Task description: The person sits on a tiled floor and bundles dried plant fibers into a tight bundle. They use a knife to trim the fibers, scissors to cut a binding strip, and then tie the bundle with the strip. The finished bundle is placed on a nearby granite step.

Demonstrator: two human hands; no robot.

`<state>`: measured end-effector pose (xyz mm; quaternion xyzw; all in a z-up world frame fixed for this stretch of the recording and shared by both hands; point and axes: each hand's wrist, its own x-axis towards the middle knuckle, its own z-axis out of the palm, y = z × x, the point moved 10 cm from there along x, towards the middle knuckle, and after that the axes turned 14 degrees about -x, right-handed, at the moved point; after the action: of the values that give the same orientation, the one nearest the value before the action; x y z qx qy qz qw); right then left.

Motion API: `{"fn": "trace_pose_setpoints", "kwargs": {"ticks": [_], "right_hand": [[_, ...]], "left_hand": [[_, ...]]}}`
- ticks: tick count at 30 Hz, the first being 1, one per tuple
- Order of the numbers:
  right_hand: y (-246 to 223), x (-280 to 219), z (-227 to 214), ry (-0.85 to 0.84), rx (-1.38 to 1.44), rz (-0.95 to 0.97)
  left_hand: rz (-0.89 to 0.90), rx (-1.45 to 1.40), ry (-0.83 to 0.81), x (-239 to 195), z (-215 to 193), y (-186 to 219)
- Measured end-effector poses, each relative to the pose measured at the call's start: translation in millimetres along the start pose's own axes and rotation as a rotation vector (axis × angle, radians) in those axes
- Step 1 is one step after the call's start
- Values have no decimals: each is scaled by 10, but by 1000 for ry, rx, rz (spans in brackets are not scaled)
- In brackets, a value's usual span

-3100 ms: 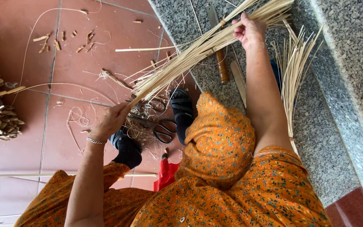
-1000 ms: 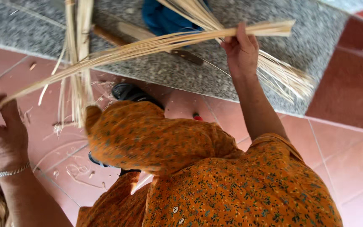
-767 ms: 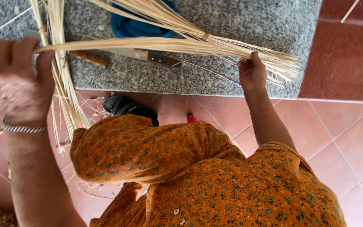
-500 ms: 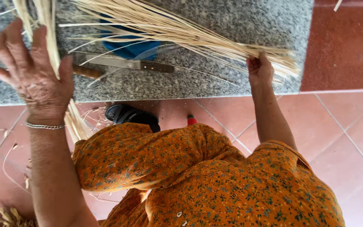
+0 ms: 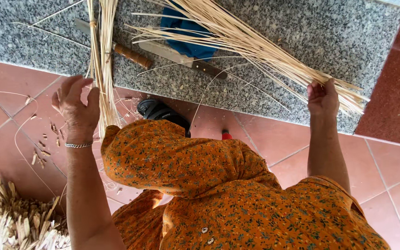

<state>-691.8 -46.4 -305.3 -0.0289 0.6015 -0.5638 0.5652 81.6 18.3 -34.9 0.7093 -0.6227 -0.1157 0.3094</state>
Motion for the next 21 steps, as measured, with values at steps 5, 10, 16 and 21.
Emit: {"fn": "trace_pose_setpoints", "kwargs": {"ticks": [5, 10, 16, 21], "right_hand": [[-209, -728, 266, -34, -627, 163], [-593, -1234, 1221, -45, -1630, -686], [-58, -1136, 2501, -313, -2119, -1215], [253, -559, 2769, -370, -2142, -1168]], "left_hand": [[-59, -97, -12, -338, -40, -103], [-125, -317, -34, -535, -54, -97], [-194, -342, -27, -689, -63, -52], [-262, -319, -8, -904, -149, -245]]}}
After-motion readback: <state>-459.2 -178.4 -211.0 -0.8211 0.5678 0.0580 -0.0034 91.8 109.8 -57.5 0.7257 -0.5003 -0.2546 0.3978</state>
